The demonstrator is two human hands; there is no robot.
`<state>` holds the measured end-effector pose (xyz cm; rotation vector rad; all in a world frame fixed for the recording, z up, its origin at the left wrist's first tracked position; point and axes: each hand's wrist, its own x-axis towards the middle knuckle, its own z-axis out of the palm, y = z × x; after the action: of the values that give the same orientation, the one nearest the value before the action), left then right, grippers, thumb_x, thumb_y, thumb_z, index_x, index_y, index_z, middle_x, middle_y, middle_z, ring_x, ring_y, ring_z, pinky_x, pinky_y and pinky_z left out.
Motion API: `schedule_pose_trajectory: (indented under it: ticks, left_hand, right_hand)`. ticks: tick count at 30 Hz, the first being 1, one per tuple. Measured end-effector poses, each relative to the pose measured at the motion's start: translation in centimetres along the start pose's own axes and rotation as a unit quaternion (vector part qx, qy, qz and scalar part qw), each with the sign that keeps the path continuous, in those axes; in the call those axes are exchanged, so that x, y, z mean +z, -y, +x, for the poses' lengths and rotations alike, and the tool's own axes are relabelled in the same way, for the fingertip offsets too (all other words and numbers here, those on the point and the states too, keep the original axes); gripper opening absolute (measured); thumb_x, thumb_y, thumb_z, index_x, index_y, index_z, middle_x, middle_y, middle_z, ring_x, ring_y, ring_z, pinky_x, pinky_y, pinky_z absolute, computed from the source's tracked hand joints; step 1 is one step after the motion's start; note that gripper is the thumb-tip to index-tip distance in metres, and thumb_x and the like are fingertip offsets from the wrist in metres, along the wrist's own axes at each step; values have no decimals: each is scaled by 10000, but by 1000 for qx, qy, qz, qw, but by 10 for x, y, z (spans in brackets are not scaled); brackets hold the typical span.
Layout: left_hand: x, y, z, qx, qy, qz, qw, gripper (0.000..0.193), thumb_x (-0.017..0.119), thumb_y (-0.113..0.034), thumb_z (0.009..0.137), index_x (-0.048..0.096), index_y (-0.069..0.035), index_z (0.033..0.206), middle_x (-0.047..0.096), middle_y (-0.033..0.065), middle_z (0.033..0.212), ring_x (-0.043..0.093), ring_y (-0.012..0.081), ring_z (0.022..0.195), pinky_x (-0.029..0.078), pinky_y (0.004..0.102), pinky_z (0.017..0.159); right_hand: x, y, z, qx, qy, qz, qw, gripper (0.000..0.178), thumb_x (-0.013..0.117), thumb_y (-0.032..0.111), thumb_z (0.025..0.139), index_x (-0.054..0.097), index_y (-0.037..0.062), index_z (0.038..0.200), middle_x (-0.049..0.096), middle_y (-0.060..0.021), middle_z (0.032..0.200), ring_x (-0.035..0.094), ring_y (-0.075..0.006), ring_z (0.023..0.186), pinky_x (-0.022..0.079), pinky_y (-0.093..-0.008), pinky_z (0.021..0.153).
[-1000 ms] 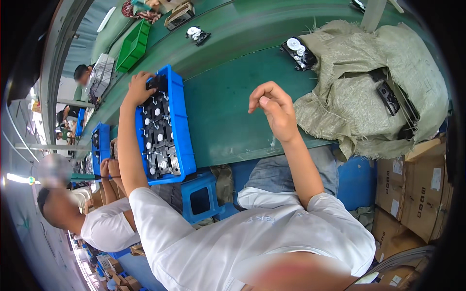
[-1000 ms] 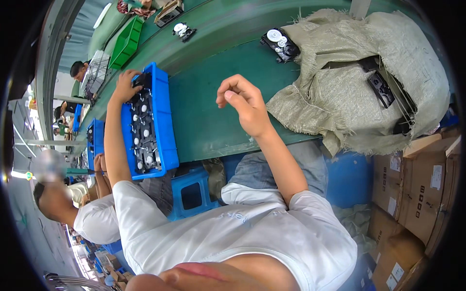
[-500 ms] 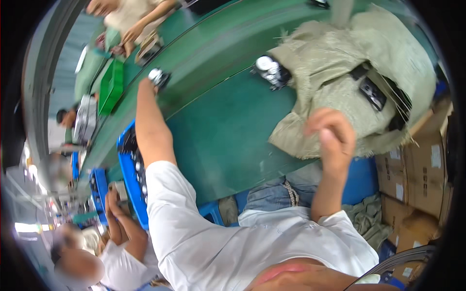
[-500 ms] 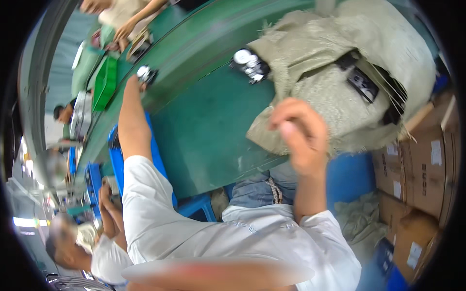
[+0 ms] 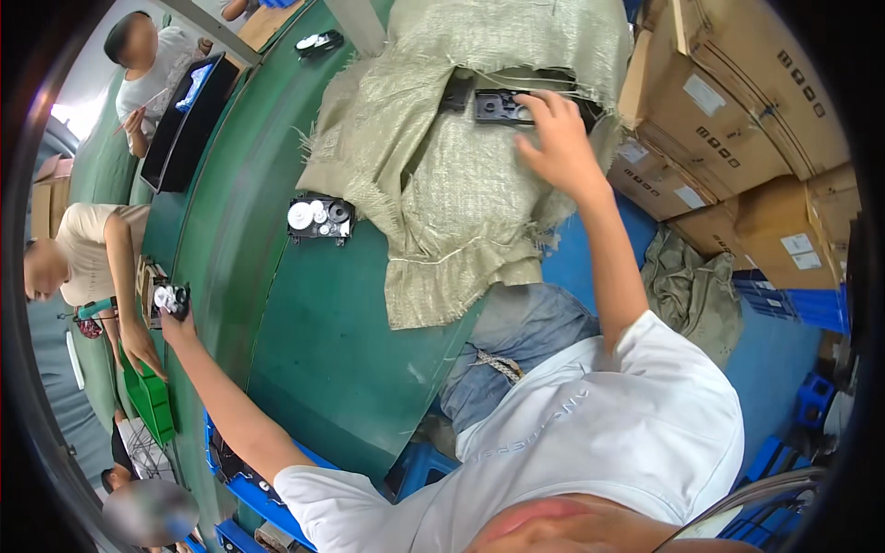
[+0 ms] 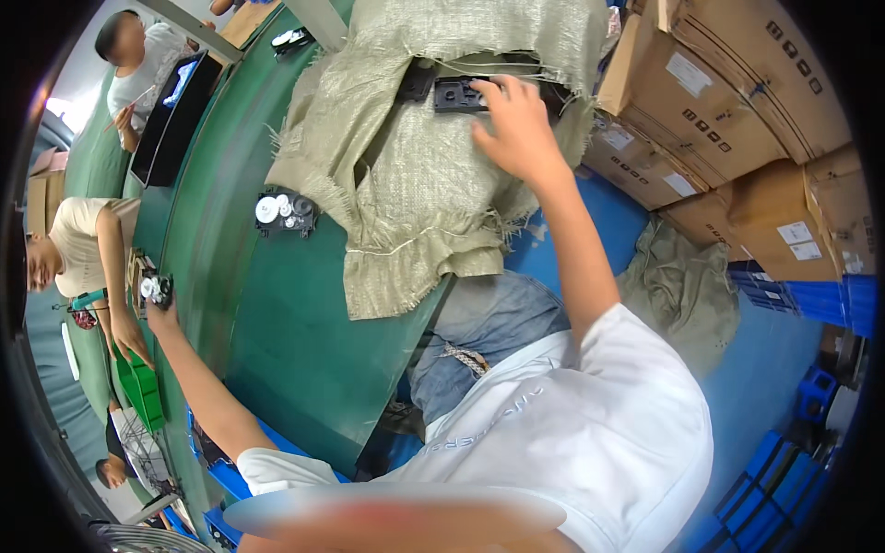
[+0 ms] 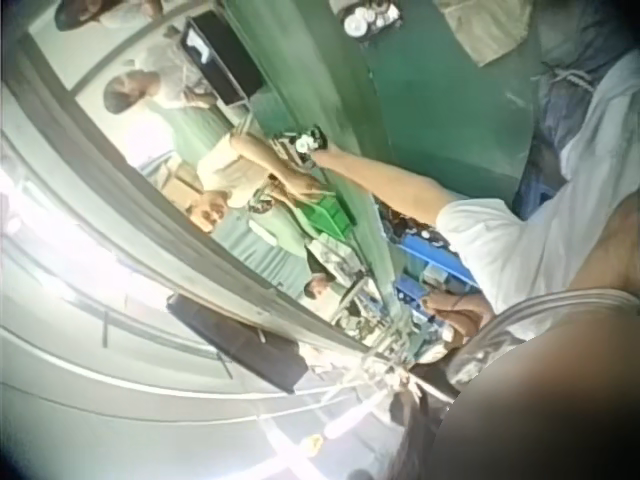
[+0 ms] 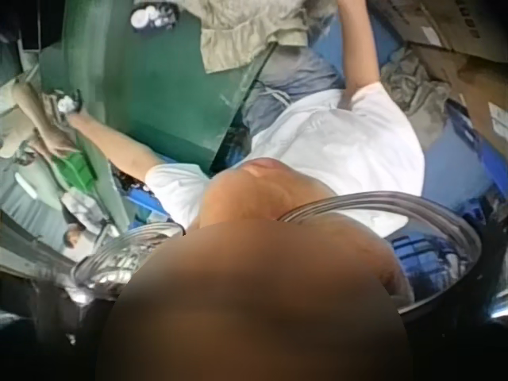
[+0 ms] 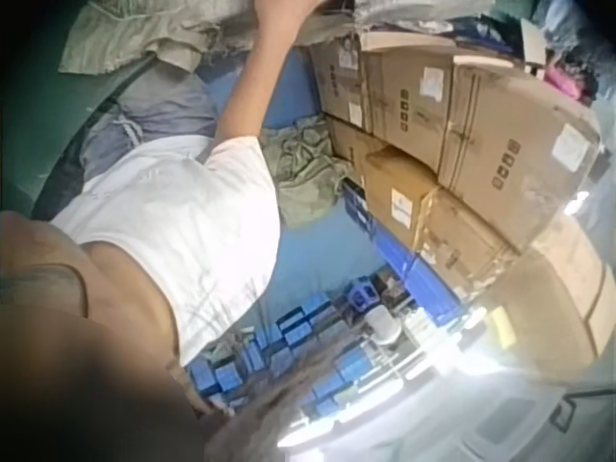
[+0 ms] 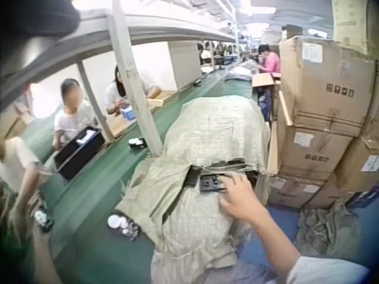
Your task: Assemble small electronic components and place them into storage bins on a factory assembly line.
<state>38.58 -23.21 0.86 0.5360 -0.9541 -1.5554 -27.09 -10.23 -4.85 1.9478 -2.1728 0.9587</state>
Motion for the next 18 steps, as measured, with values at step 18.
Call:
schedule_pose_trajectory:
  ticks: [18]
  left_hand:
    - [327, 159, -62, 188, -145, -289, 928, 374, 487, -184, 951, 490, 18, 1266, 589, 209, 1205, 586, 282, 1095, 474, 413, 942]
  right_hand:
    - [12, 9, 14, 20, 118, 6, 993, 750, 791, 345, 719, 503, 37, 1339, 515, -175, 1282, 525, -322, 1136, 436, -413, 964]
